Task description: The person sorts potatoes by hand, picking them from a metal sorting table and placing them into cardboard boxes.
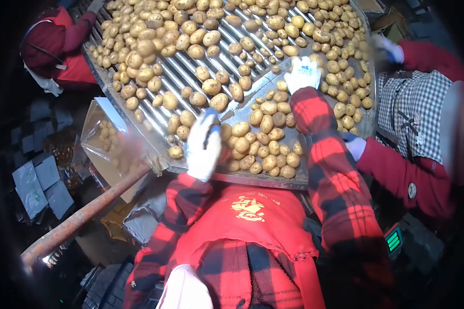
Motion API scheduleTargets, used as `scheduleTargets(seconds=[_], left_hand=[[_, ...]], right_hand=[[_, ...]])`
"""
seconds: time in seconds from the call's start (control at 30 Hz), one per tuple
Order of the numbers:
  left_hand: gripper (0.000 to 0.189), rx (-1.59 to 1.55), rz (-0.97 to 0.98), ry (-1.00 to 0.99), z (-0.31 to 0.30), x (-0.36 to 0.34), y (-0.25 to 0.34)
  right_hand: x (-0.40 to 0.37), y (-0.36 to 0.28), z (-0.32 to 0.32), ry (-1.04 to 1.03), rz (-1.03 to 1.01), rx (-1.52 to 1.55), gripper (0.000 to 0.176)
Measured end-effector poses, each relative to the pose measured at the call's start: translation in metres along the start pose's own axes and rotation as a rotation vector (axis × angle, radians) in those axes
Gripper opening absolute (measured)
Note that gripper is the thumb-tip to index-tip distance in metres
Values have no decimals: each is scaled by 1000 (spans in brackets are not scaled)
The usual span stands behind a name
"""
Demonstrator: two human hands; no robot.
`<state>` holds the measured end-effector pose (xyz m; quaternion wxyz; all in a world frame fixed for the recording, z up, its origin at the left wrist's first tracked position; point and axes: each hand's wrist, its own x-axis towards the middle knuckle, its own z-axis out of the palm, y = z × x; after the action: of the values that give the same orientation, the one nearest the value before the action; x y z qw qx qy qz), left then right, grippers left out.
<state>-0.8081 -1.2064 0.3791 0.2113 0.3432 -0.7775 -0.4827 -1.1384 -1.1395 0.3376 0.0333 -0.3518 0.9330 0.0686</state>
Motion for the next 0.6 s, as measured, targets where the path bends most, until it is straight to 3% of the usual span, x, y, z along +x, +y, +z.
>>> scheduleTargets(seconds=[0.03,0.07,0.1,0.13,0.17,0.23,0.27,0.3,0.37,0.43,0.5,0.53,0.57,0.6], left_hand=[[47,-209,-71,-98,10,4,6],[54,-695,-350,-72,27,12,16],[62,-1182,-630,-42,39,24,25],[69,-1306,-767,-67,38,38,39],[59,-1577,-857,-147,37,49,37],[52,-1827,-850,-228,44,59,13],[44,-1930,-915,-157,48,59,1],[40,-1681,-829,-30,48,54,17],[41,-1628,-902,-58,49,53,15],[35,-1616,-1020,-223,51,59,11],[42,-1611,-920,-337,57,61,12],[49,-1456,-761,-446,60,63,6],[49,-1461,-763,-445,64,67,5],[49,-1621,-816,-504,70,74,6]], right_hand=[[-10,-2,-7,0,-39,139,58],[-25,-5,-13,-49,53,529,63],[-36,-7,18,56,42,914,64],[-59,-16,-24,-209,-23,1145,62],[-75,-22,-35,-398,-245,1425,62],[-59,-22,-26,4,-634,940,66],[-31,-13,-28,72,-516,771,66],[6,3,-34,138,-398,603,66],[72,39,-37,498,-110,-154,64],[117,81,-2,165,90,86,63],[113,82,-15,71,62,111,65],[108,81,-20,-30,22,118,67],[93,77,-21,-16,31,256,70],[67,74,-19,182,-38,378,70]])
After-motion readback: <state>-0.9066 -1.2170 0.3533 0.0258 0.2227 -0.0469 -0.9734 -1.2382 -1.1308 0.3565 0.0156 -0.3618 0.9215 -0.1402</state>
